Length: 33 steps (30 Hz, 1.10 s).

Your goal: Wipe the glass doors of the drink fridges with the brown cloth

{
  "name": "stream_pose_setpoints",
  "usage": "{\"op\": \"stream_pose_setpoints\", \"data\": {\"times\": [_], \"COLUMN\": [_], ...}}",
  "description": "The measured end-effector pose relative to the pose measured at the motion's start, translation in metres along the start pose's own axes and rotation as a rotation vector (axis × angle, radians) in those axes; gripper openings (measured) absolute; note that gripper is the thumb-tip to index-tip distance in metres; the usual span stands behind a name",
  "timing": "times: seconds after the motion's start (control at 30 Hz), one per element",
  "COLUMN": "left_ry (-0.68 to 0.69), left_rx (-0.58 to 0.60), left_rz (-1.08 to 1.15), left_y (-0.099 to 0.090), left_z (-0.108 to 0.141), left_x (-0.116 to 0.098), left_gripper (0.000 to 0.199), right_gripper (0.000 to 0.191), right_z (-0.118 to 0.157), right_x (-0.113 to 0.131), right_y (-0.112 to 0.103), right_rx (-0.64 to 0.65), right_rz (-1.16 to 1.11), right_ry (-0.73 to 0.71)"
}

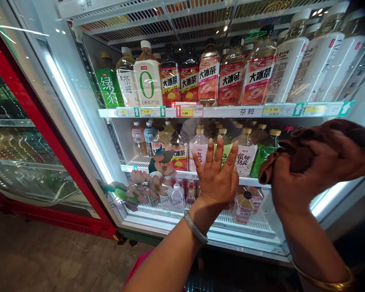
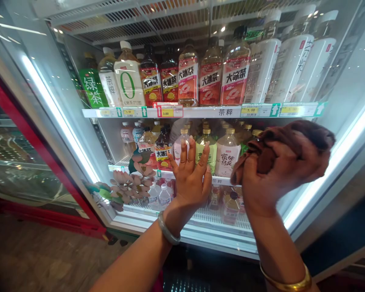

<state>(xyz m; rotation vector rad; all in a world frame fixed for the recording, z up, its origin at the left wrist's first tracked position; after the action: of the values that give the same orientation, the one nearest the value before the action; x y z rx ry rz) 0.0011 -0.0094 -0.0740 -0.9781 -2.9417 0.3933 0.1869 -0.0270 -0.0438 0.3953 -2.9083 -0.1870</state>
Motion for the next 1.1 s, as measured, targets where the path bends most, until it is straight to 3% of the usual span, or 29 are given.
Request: {"op": "stream_pose_setpoints", "data": {"times": [0.07, 0.17, 0.3, 0.43, 0.53, 0.67, 0.77, 0.87, 1.0, 1.1], "left_ry": [-0.002, -0.016, -0.017, -0.014, -0.016, -0.015, -0.023, -0.015, -0.005, -0.006], "left_rx": [0.002, 0.002, -0.014, -0.031, -0.042, -0.053, -0.036, -0.026, -0.022, -0.031], "left_rz": [-0.002, -0.001, 0.011, 0.014, 0.006, 0.003, -0.014, -0.013, 0.004, -0.004], "left_y": [0.000, -0.001, 0.000, 0.001, 0.002, 0.003, 0.003, 0.002, 0.001, 0.002], "left_z": [0.000, -0.001, -0.001, -0.001, -0.001, -0.002, -0.001, 0.000, 0.000, 0.000], "left_x": [-0.001, -0.001, -0.001, 0.000, 0.000, -0.001, 0.000, 0.000, 0.000, 0.000], "left_gripper": [0.077, 0.076, 0.078, 0.080, 0.079, 0.078, 0.077, 0.075, 0.076, 0.075], "right_gripper": [0.046, 0.034, 0.040, 0.051, 0.049, 0.044, 0.042, 0.049, 0.060, 0.060], "right_z": [0.012, 0.024, 0.016, -0.008, -0.005, 0.015, 0.020, 0.012, -0.003, 0.003], "right_x": [0.023, 0.049, 0.037, -0.006, -0.009, 0.021, 0.031, 0.010, -0.032, -0.027], "right_y": [0.003, 0.009, 0.007, -0.003, -0.004, 0.002, 0.007, 0.003, -0.001, 0.000], "right_rx": [-0.035, 0.007, 0.086, 0.043, 0.005, -0.033, 0.026, 0.036, -0.030, -0.089], "right_rz": [0.049, -0.017, -0.026, 0.094, 0.131, 0.092, 0.055, 0.049, 0.118, 0.123], "right_ry": [-0.030, -0.202, -0.402, -0.226, -0.108, -0.131, -0.313, -0.440, -0.289, -0.201]}}
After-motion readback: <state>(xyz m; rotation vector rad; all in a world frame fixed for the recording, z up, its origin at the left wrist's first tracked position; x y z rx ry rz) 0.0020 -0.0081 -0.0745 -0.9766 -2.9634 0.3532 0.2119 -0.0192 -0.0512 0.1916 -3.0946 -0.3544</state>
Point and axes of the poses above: each hand's wrist, its own z-axis away from the middle knuckle, its own y-axis out of the palm, x = y × z, the point moved 6 cm from there along -z, towards the middle knuckle, and after that the axes turned 11 degrees about z, right-handed, at the moved point
